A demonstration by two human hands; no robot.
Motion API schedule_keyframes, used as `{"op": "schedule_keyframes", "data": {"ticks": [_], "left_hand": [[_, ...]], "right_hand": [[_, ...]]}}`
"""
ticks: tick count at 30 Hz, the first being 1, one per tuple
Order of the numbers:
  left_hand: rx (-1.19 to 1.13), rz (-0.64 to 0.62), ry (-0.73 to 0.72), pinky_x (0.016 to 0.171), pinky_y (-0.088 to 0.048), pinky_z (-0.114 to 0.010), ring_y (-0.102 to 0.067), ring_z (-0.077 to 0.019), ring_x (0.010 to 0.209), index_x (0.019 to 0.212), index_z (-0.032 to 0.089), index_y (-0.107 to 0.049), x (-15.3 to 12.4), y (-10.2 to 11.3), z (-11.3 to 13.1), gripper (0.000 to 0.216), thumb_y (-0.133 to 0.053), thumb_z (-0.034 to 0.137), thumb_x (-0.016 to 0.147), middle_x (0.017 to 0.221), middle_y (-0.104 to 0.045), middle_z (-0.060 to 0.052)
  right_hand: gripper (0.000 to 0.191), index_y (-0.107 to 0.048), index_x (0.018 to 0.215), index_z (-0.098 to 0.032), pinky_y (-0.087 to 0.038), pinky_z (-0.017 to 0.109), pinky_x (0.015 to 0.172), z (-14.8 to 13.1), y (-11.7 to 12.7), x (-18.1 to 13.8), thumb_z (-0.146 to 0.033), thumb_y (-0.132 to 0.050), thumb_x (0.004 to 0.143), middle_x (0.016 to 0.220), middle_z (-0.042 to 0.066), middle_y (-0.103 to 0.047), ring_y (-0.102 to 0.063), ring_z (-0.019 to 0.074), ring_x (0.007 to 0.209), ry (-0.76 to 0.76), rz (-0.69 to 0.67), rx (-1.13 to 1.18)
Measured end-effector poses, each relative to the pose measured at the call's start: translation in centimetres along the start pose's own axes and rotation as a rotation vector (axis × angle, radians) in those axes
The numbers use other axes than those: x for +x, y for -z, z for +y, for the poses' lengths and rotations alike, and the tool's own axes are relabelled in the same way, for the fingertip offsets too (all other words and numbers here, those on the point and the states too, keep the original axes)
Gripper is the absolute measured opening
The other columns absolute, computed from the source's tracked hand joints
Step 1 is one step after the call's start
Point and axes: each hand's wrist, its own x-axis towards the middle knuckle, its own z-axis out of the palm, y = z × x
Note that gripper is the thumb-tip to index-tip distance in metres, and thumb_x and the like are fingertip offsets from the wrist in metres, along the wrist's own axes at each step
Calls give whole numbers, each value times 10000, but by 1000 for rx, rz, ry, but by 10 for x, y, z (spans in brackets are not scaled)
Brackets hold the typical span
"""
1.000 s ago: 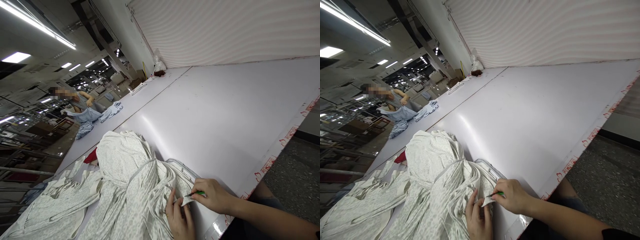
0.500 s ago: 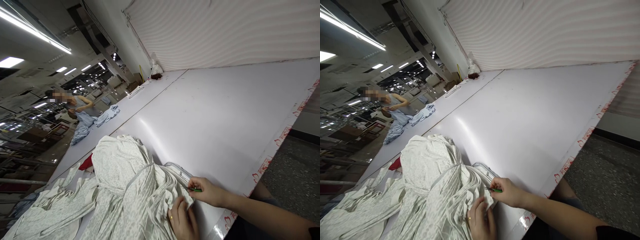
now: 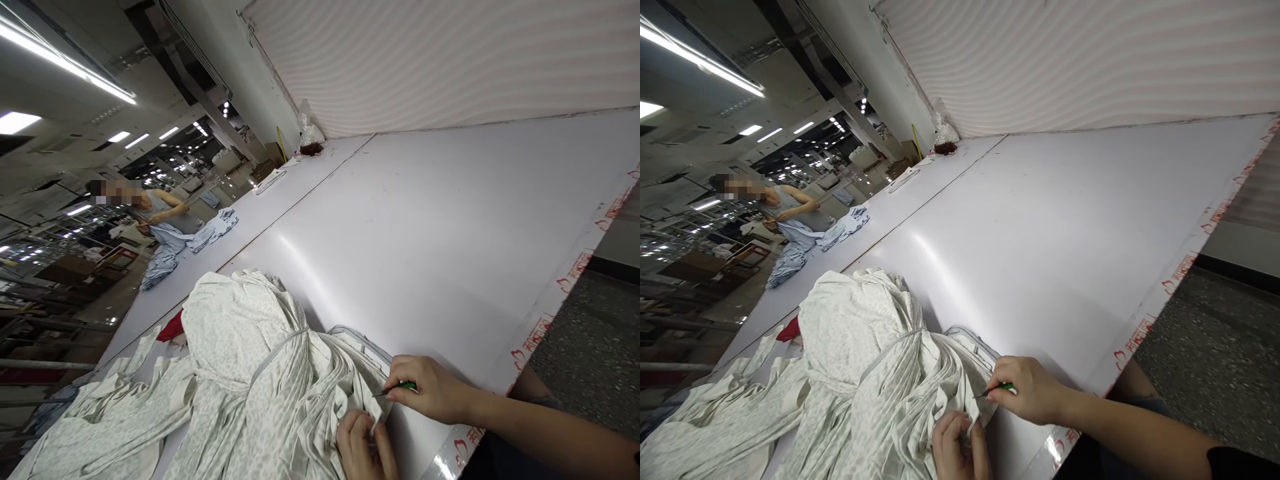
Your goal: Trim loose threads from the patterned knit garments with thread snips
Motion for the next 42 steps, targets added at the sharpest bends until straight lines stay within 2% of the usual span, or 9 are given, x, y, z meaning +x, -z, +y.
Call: {"op": "schedule_keyframes", "data": {"ticks": [7, 10, 13, 18, 23, 25, 32, 37, 42], "left_hand": [[92, -36, -90, 659, -431, -234, -507, -119, 703, 846, 206, -597, -4, 6, -8, 147, -582, 62, 870, 816, -542, 2], [132, -62, -171, 647, -416, -238, -486, -117, 678, 841, 203, -608, -3, 8, -11, 178, -605, 25, 847, 783, -548, 6], [122, -55, -164, 640, -413, -242, -484, -115, 660, 814, 208, -617, -2, 9, -9, 174, -612, 37, 847, 764, -552, 10], [-28, 50, 97, 689, -445, -235, -557, -113, 729, 755, 227, -625, -4, 2, 5, 122, -627, 181, 868, 820, -582, 8], [-294, 164, 714, 638, -486, -200, -603, -112, 670, 771, 220, -610, -5, -2, 13, 316, -753, 501, 750, 725, -643, 19], [-360, 193, 867, 627, -495, -169, -618, -99, 643, 862, 215, -637, -3, -2, 14, 441, -818, 554, 645, 689, -662, 30], [-454, 220, 869, 656, -535, -172, -662, -102, 628, 1071, 223, -638, -2, -2, 20, 539, -847, 465, 637, 677, -700, 35], [-381, 216, 847, 624, -541, -191, -661, -117, 626, 1093, 194, -659, -5, -2, 21, 545, -839, 432, 638, 700, -706, 18], [-506, 191, 1007, 487, -475, -162, -536, -55, 466, 1145, 203, -637, 3, 5, 16, 637, -861, 471, 612, 642, -657, 50]], "right_hand": [[129, -774, 900, -220, -478, 245, 719, -5, 6, 3, -191, -685, 812, 873, 23, -722, -656, 163, 780, -37, -57, -69], [172, -779, 938, -224, -473, 242, 729, -9, 9, 7, -206, -752, 770, 909, 24, -726, -662, 174, 822, -43, -142, -64], [139, -789, 917, -218, -468, 244, 744, -11, 10, 13, -201, -750, 785, 892, 22, -729, -663, 179, 841, -54, -185, -68], [103, -788, 883, -230, -466, 248, 737, -10, 10, 16, -219, -735, 795, 868, 15, -725, -657, 178, 823, -48, -170, -75], [187, -758, 967, -218, -483, 258, 743, -9, 5, 10, -251, -735, 785, 934, 31, -720, -659, 178, 829, -25, -101, -38], [182, -749, 981, -208, -483, 270, 737, -10, 0, 6, -232, -704, 806, 935, 43, -718, -659, 183, 816, 13, -60, -73], [194, -721, 1029, -189, -464, 320, 758, -16, -16, 2, -220, -625, 863, 937, 76, -709, -642, 216, 824, 229, 3, -299], [186, -734, 1006, -191, -465, 296, 719, -18, -15, 3, -197, -626, 855, 903, 56, -708, -639, 192, 765, 163, 4, -297], [163, -739, 965, -193, -471, 287, 713, -12, -16, 5, -208, -606, 872, 897, 56, -711, -639, 187, 767, 100, 55, -247]]}}
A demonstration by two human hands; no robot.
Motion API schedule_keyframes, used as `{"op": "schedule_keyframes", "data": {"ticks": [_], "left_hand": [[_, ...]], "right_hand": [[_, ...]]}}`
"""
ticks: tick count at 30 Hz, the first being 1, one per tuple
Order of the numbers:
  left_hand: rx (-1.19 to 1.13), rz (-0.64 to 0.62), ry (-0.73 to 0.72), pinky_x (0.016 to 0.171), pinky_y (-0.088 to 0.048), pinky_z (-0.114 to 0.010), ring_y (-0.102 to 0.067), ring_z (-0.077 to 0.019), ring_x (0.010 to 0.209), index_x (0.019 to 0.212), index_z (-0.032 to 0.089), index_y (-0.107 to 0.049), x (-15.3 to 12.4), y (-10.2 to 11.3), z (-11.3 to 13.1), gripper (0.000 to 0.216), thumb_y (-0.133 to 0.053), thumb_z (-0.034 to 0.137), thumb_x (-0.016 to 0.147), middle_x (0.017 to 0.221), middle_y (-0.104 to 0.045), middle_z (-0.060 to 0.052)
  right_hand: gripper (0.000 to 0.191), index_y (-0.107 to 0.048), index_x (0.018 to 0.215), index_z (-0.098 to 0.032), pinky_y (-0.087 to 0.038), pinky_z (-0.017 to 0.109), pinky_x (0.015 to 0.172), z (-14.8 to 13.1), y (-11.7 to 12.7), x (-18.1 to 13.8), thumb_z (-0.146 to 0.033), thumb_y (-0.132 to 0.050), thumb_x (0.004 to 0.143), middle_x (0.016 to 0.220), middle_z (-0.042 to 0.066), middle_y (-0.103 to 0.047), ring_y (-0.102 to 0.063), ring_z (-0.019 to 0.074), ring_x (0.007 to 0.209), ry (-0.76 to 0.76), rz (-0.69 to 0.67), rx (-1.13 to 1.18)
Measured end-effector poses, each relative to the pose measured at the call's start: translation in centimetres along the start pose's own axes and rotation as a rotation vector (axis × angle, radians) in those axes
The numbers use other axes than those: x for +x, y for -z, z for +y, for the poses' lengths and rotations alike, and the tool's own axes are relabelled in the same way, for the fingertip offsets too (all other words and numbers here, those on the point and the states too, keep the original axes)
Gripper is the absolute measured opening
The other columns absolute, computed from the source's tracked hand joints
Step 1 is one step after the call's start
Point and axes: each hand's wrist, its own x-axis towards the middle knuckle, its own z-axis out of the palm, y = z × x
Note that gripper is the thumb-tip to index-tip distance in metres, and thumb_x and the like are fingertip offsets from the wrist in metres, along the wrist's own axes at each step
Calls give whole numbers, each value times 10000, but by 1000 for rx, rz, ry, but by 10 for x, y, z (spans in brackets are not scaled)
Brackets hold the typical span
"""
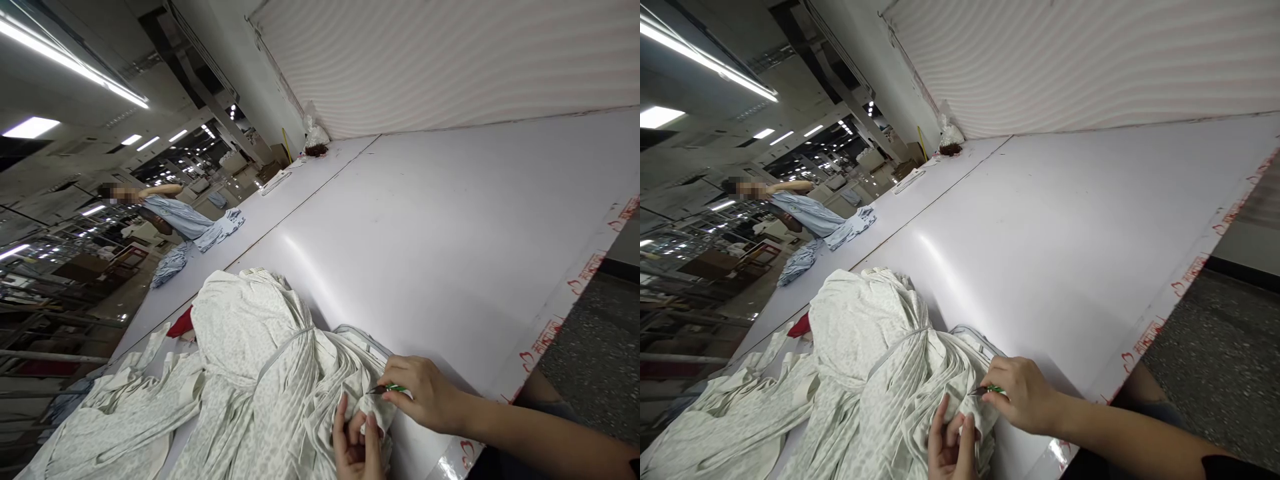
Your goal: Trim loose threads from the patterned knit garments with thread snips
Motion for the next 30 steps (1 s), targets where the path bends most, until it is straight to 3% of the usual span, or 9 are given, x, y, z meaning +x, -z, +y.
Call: {"op": "schedule_keyframes", "data": {"ticks": [4, 9, 18, 30], "left_hand": [[-65, -19, 102, 496, -458, -122, -517, -26, 471, 1129, 253, -648, 5, 3, 4, 644, -882, 479, 574, 626, -629, 80], [-79, -50, 121, 474, -425, -125, -485, -18, 461, 1135, 292, -654, 7, 5, 2, 615, -871, 474, 589, 663, -622, 82], [-77, -71, 183, 404, -357, -136, -485, -37, 439, 1227, 265, -600, 8, 5, 3, 746, -874, 467, 563, 690, -610, 54], [-25, -84, 159, 495, -430, -148, -504, -34, 495, 1271, 285, -607, 11, 8, -2, 750, -854, 487, 593, 783, -650, 33]], "right_hand": [[194, -726, 1023, -196, -483, 291, 729, 1, -4, 0, -244, -645, 853, 928, 59, -713, -643, 193, 786, 43, -15, 32], [173, -736, 968, -186, -484, 279, 707, 0, -3, 0, -235, -590, 887, 895, 59, -714, -652, 183, 765, 25, -2, 34], [178, -726, 995, -186, -479, 285, 705, 2, -10, 2, -242, -601, 880, 904, 63, -717, -651, 188, 764, 67, 43, -13], [185, -744, 976, -203, -477, 284, 696, 6, -5, 2, -246, -588, 887, 893, 55, -720, -647, 183, 754, 40, 30, 30]]}}
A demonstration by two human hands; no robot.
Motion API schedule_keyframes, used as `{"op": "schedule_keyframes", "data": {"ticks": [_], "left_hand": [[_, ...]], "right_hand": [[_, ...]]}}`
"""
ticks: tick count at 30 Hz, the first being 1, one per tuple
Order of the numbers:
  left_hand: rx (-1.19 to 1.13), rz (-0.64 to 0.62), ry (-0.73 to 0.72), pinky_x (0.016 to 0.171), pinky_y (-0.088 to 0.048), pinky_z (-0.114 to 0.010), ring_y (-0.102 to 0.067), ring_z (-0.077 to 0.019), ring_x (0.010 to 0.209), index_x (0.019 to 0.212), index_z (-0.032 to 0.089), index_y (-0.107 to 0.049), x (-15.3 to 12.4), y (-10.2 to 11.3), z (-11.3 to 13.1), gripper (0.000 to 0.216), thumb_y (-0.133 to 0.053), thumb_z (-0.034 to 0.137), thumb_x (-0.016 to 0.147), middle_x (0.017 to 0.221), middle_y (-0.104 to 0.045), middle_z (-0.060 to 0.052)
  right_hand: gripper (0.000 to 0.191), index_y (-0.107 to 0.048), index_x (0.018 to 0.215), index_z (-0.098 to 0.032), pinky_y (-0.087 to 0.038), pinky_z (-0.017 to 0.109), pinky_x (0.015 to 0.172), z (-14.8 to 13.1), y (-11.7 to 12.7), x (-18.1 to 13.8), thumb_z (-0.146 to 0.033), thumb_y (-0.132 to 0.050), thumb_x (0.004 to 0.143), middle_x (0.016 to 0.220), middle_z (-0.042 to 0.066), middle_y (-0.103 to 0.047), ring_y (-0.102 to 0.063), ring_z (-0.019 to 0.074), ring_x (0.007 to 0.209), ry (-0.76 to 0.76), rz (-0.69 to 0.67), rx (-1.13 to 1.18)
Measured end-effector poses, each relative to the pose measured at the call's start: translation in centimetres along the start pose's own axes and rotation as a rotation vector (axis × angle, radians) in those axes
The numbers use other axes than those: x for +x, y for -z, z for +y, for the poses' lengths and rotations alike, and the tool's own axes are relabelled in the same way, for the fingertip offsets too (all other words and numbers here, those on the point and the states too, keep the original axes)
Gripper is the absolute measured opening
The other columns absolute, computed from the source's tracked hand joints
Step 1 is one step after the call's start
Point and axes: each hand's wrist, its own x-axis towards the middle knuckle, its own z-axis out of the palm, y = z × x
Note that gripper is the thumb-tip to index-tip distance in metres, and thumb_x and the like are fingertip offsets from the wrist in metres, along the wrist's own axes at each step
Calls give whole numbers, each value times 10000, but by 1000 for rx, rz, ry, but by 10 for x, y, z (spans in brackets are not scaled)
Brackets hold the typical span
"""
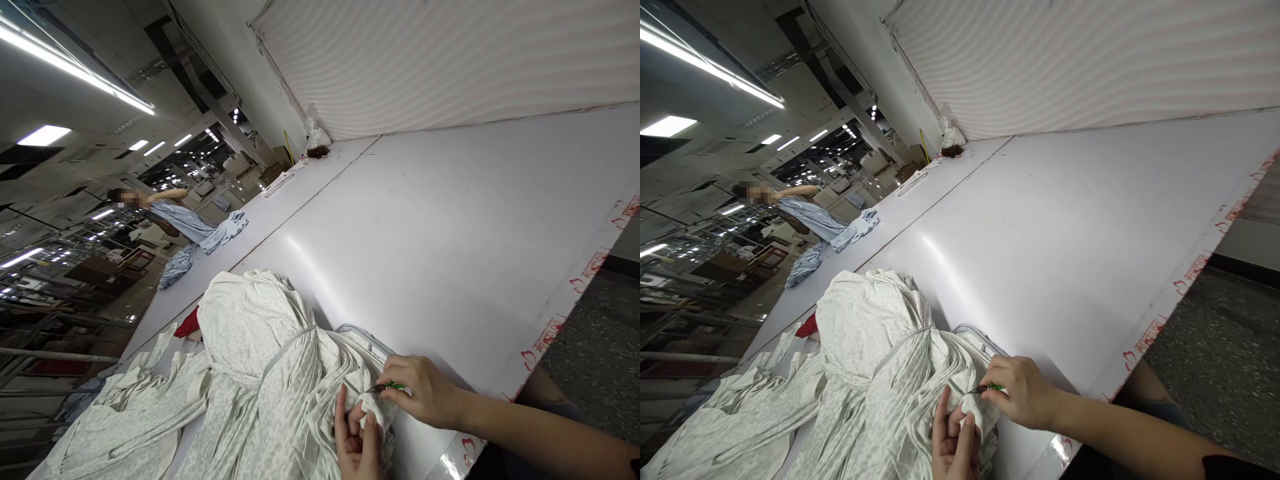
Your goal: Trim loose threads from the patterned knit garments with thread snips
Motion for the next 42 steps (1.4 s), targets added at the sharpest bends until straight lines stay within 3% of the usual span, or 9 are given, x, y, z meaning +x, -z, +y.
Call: {"op": "schedule_keyframes", "data": {"ticks": [6, 11, 14, 17, 20, 24, 27, 31, 42], "left_hand": [[7, -13, -49, 518, -442, -159, -526, -46, 510, 1276, 281, -589, -1, -2, -4, 743, -855, 475, 610, 763, -661, 39], [17, -8, -109, 466, -401, -147, -508, -36, 475, 1203, 258, -615, -3, -5, -1, 612, -829, 420, 653, 747, -662, 37], [3, 116, -182, 363, -335, -160, -447, -20, 380, 1053, 248, -618, -4, -11, 2, 358, -744, 403, 756, 770, -611, 54], [63, 226, -410, 573, -524, -258, -670, -129, 641, 927, 240, -569, -4, -15, -2, 187, -677, 357, 828, 927, -607, 10], [462, 111, -809, 835, -515, -344, -658, -226, 1015, 902, 219, -638, -3, -13, -11, 93, -658, 286, 840, 1115, -627, -83], [906, -136, -1057, 719, -518, -348, -665, -257, 1024, 1013, 185, -645, 1, -8, -22, 188, -578, 319, 899, 1291, -619, -169], [1040, -154, -1146, 740, -499, -379, -666, -278, 1010, 999, 185, -634, 8, -6, -25, 156, -522, 264, 925, 1164, -691, -150], [952, -137, -1243, 782, -473, -334, -653, -217, 871, 914, 215, -641, 16, -5, -26, 176, -490, 122, 915, 882, -698, -63], [758, -75, -1221, 704, -430, -206, -539, -106, 748, 869, 212, -592, 10, -3, -18, 171, -573, 42, 868, 851, -543, 7]], "right_hand": [[200, -741, 1014, -201, -469, 301, 719, 0, 1, -2, -242, -593, 886, 913, 65, -716, -637, 192, 764, 69, -18, -60], [180, -741, 965, -197, -467, 289, 716, -2, 5, 0, -250, -599, 870, 906, 56, -720, -656, 191, 772, -41, -45, 10], [145, -711, 928, -203, -460, 291, 726, 1, 10, 4, -243, -588, 863, 911, 46, -722, -665, 201, 813, -233, -35, 39], [153, -654, 967, -210, -441, 312, 738, 4, 10, 7, -239, -624, 819, 949, 44, -727, -661, 235, 863, -423, -87, -32], [235, -623, 988, -214, -418, 308, 735, 7, 4, 8, -119, -590, 777, 953, 38, -729, -660, 244, 873, -467, -175, -75], [245, -614, 903, -217, -382, 263, 685, 9, 3, 12, -49, -558, 735, 866, -2, -704, -627, 197, 812, -511, -159, 74], [159, -616, 865, -212, -379, 224, 637, 10, 7, 16, -97, -589, 759, 800, -26, -682, -601, 157, 755, -501, -173, 160], [117, -654, 854, -199, -402, 216, 639, 9, 14, 17, -127, -597, 781, 763, -28, -679, -601, 149, 738, -467, -177, 280], [192, -769, 959, -222, -469, 262, 753, 8, 25, 4, -214, -714, 775, 940, 36, -733, -673, 196, 847, -195, -188, 118]]}}
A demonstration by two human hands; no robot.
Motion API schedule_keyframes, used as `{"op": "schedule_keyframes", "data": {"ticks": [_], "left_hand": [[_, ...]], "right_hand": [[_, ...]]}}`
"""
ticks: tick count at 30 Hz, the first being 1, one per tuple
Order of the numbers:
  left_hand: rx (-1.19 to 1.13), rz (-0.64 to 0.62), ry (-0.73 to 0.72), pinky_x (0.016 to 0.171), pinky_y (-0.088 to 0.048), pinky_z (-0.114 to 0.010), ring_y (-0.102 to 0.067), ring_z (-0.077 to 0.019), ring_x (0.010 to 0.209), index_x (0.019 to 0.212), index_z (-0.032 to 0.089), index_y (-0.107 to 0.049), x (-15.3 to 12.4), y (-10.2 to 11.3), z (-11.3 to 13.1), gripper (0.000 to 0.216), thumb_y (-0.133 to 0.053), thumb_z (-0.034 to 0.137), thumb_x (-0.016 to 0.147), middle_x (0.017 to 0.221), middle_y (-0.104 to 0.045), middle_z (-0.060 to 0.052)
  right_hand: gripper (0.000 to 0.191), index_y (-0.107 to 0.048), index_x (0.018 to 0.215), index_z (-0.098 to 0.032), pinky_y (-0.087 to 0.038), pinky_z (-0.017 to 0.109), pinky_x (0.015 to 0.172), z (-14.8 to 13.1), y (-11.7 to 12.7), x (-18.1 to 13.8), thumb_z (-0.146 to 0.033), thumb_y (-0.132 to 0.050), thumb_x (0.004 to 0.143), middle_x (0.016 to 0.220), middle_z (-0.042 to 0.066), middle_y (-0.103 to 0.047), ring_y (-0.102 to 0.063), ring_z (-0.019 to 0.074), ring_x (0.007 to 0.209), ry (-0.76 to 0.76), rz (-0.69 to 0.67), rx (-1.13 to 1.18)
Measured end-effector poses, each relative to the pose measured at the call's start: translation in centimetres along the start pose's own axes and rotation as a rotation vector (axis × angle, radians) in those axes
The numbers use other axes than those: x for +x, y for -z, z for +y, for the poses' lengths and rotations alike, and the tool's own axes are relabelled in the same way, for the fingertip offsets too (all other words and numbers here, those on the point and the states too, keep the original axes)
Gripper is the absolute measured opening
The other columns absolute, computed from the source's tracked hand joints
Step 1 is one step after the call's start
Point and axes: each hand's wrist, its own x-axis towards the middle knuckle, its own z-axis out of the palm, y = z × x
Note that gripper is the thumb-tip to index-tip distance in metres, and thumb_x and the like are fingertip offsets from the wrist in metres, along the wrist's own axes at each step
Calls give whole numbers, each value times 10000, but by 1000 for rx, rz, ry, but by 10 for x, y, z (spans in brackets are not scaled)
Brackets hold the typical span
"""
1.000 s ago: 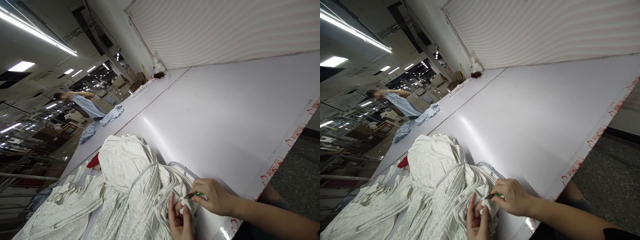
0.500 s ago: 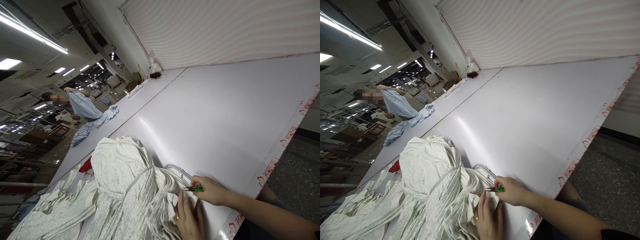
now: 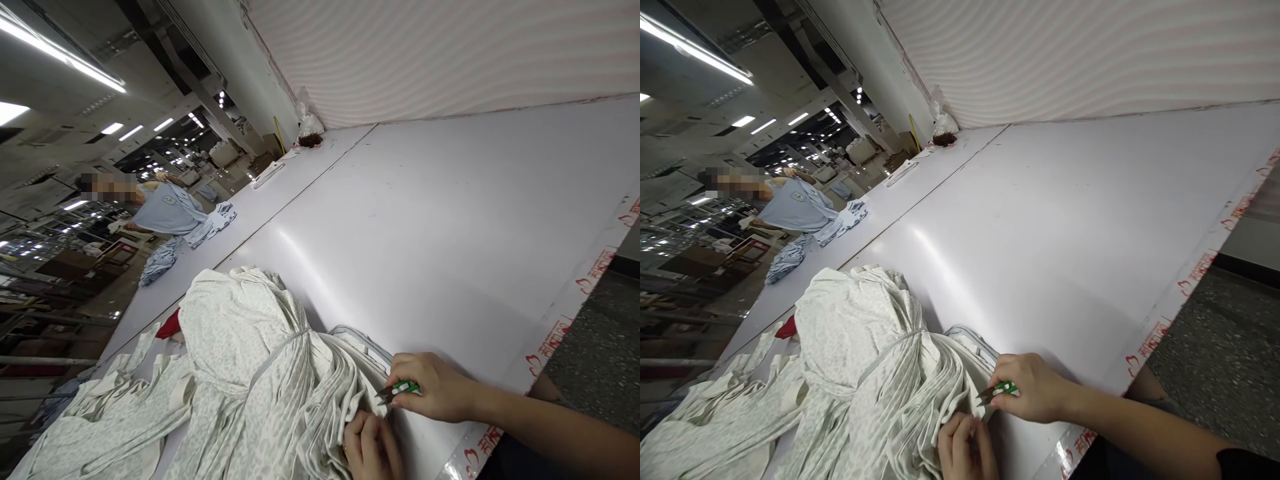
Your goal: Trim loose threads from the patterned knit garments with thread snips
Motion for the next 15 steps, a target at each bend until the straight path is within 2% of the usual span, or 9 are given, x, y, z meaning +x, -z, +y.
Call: {"op": "schedule_keyframes", "data": {"ticks": [4, 15], "left_hand": [[-6, -2, 5, 703, -437, -206, -532, -106, 753, 870, 210, -588, 1, 1, -1, 157, -568, 55, 873, 867, -536, 4], [14, 9, 10, 690, -471, -200, -571, -111, 771, 871, 196, -602, -3, 0, -6, 148, -577, 51, 858, 886, -552, -13]], "right_hand": [[146, -773, 918, -219, -469, 257, 723, 2, -1, 1, -204, -665, 820, 899, 34, -732, -670, 181, 802, 15, 28, -1], [164, -768, 937, -217, -468, 247, 718, 1, 1, 4, -188, -696, 793, 900, 27, -733, -672, 180, 812, 63, 7, -3]]}}
